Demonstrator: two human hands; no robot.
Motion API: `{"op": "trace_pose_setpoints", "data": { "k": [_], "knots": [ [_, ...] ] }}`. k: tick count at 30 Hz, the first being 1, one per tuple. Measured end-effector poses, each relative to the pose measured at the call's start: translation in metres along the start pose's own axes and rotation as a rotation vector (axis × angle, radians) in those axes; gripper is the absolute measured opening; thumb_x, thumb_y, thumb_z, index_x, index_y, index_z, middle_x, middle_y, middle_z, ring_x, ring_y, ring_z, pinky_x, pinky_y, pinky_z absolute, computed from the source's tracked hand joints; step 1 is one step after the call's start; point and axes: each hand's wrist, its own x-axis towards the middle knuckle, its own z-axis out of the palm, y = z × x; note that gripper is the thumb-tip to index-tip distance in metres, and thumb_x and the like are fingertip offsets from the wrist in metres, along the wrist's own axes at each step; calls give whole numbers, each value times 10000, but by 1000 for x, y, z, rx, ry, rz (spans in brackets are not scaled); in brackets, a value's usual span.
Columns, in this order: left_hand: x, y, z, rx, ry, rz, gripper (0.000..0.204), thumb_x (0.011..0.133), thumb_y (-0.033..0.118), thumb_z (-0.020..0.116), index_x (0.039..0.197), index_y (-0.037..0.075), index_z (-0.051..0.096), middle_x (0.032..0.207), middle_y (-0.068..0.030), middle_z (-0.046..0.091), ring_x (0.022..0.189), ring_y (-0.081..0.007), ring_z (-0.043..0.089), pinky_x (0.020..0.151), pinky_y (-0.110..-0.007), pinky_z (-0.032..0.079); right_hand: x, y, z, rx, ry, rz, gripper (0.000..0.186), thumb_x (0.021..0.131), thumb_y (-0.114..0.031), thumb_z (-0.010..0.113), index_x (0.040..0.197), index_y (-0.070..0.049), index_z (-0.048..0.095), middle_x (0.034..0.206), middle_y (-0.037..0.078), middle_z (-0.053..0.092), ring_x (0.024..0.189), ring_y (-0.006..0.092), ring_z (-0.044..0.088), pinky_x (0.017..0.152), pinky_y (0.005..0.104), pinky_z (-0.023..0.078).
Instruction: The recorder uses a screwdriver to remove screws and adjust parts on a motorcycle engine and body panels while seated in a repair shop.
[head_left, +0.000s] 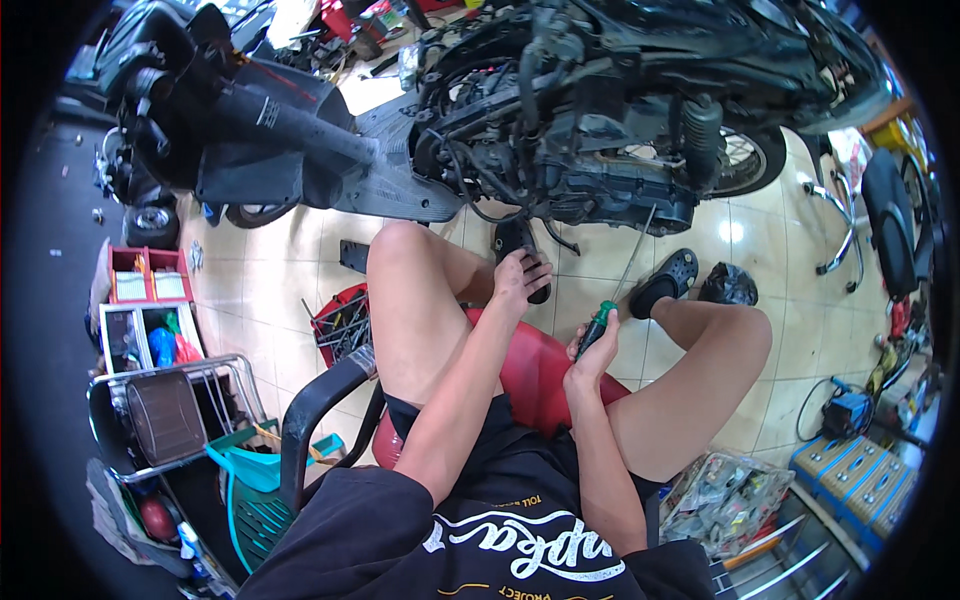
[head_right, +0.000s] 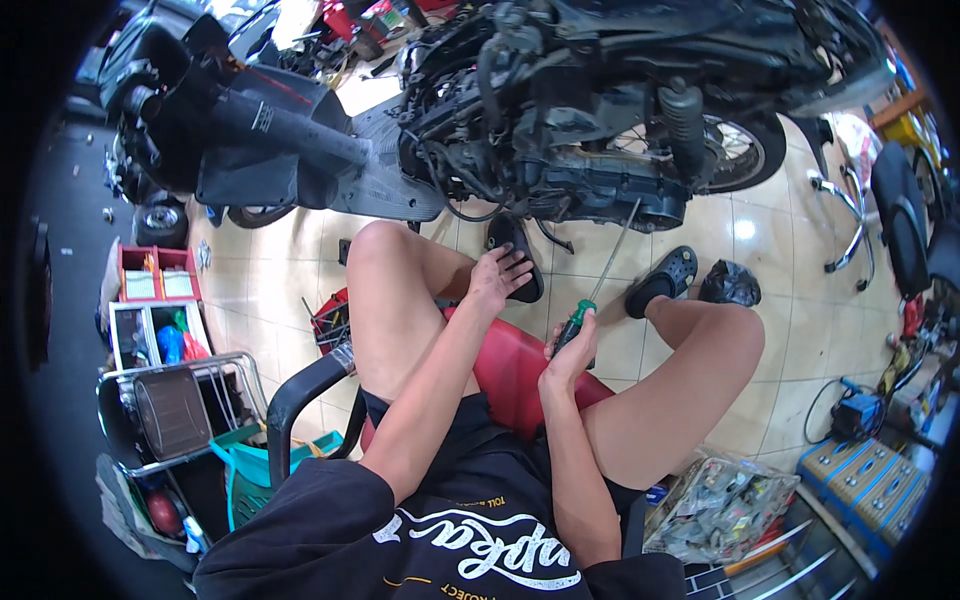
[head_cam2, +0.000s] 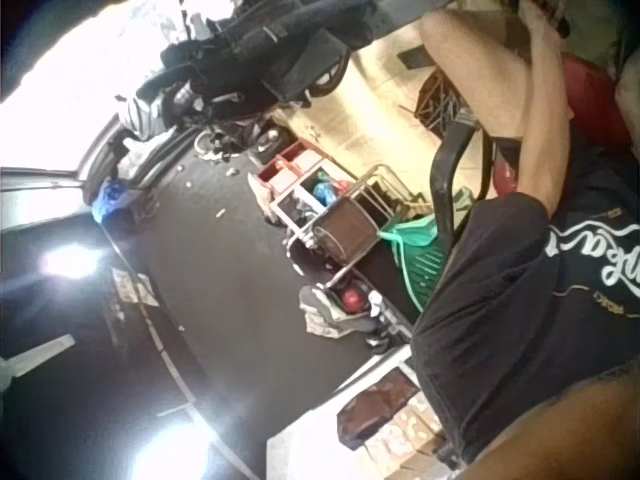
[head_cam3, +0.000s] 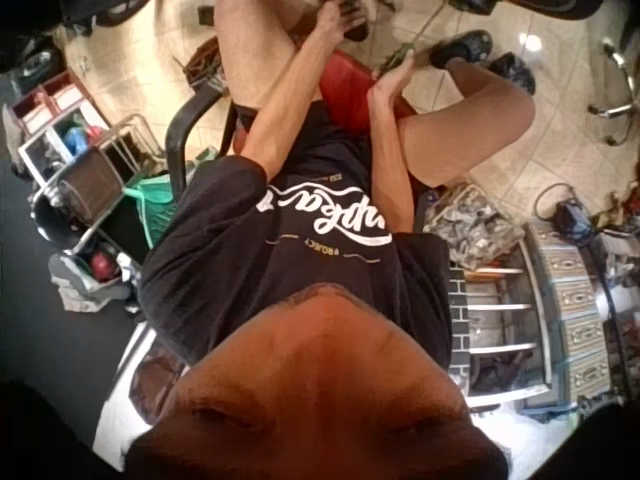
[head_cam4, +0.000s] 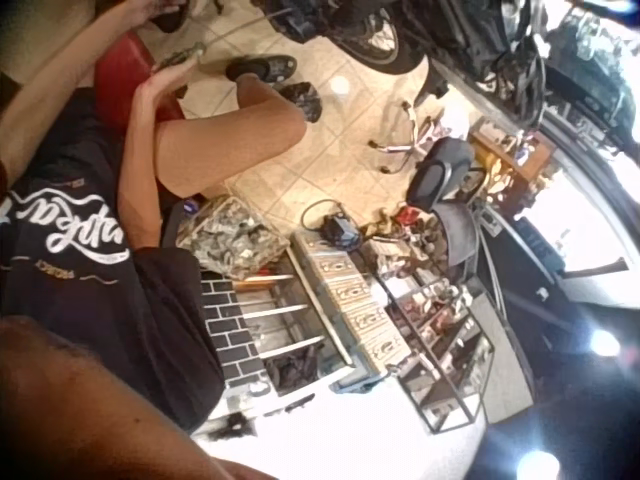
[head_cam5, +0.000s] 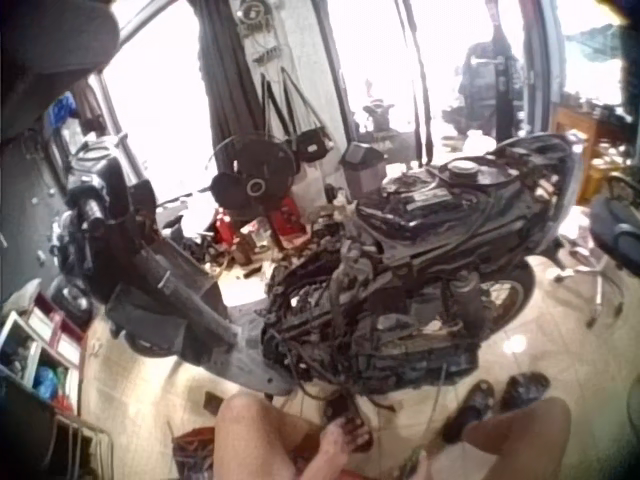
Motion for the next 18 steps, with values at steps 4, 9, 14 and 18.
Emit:
{"op": "trace_pose_setpoints", "data": {
  "k": [4, 9, 14, 18],
  "knots": [
    [-2, 23, -16, 57, -144, 124, 353, 1009, 267, 471, 1315, 93, 507, 1148, -107, 632, 971, -285, 676, 813, -412, 575, -6, -5, 11, -12, -23, -10, 387, 988, -492, 490, 952, -111, 549, 615, 23, 507, 380, 106, 406, 334, 239, 295],
    [-2, 28, -34, 288, -122, 172, 432, 1019, 287, 438, 1384, 55, 451, 1217, -139, 615, 1019, -283, 656, 819, -400, 572, -6, -1, 26, -64, -1, -85, 396, 986, -504, 483, 946, -116, 548, 611, 26, 506, 371, 113, 396, 337, 252, 290],
    [23, 40, -47, -121, -23, 104, 513, 1017, 279, 446, 1447, 11, 366, 1313, -181, 550, 1139, -334, 607, 904, -441, 560, -2, 8, 31, -76, -18, -39, 408, 968, -535, 491, 931, -132, 544, 607, 19, 503, 363, 122, 386, 339, 260, 282],
    [57, 81, -66, -551, 73, 250, 577, 1030, 330, 448, 1473, -12, 308, 1423, -200, 454, 1210, -362, 563, 1016, -505, 512, -2, 11, 32, -83, 13, -1, 415, 941, -564, 509, 919, -150, 536, 611, -1, 492, 359, 123, 380, 343, 262, 269]
  ]
}}
